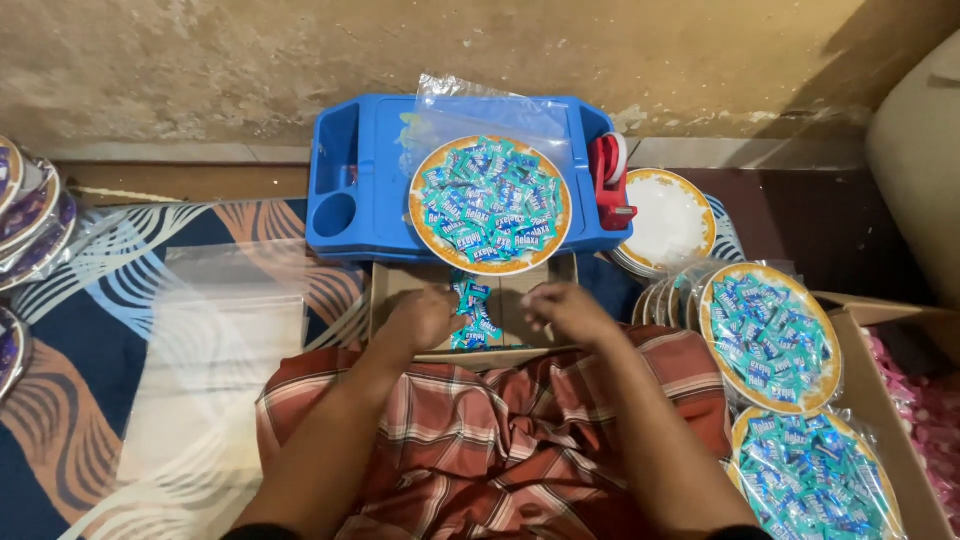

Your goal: Arranging small blue sachets onto a decorative plate and then covering it with plastic wrap.

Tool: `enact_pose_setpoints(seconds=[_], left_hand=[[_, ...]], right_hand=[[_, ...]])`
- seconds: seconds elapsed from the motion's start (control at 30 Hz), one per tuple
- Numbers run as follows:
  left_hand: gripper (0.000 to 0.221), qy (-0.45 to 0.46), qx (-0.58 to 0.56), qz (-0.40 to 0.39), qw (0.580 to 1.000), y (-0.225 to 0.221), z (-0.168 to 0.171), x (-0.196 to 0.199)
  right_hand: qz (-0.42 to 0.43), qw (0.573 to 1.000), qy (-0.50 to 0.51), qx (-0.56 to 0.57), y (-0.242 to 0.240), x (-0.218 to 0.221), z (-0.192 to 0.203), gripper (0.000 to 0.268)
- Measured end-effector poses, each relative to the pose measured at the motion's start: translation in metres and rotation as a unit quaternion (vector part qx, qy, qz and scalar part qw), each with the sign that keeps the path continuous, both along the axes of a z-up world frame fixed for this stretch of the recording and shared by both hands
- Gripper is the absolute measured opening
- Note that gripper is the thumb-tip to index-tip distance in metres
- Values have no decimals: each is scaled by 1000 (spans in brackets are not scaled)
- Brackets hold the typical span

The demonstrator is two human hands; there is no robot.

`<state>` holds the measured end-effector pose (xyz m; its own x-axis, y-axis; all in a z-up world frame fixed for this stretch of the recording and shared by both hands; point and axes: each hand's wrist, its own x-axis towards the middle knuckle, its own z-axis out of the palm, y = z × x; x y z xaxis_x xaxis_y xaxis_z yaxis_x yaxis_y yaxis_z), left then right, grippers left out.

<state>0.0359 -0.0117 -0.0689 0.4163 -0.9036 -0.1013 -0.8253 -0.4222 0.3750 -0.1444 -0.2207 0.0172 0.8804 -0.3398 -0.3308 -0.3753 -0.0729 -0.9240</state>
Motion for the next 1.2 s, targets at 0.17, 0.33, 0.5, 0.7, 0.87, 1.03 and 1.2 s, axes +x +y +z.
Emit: enact_pose_setpoints(seconds=[0.17,0.33,0.5,0.7,0.87,1.03,1.2], left_hand=[[60,117,216,40,968,-23,0,-2],[50,158,208,47,964,-20,-5,-12],[42,189,315,25,930,-13,64,-32],[38,172,324,39,929,-12,58,-30],[34,145,272,84,948,2,81,-26],[20,271,3,168,948,-4,5,-13],[38,520,-214,206,801,-7,21,-17]], right_hand=[[161,949,138,-232,2,40,-87,47],[267,909,144,-287,13,52,-115,81],[359,872,158,-293,14,54,-121,41],[384,839,112,-368,3,51,-137,46],[110,993,38,1,-12,42,-150,29],[-47,998,42,24,-16,26,-117,19],[-135,988,-12,67,-13,18,-88,25]])
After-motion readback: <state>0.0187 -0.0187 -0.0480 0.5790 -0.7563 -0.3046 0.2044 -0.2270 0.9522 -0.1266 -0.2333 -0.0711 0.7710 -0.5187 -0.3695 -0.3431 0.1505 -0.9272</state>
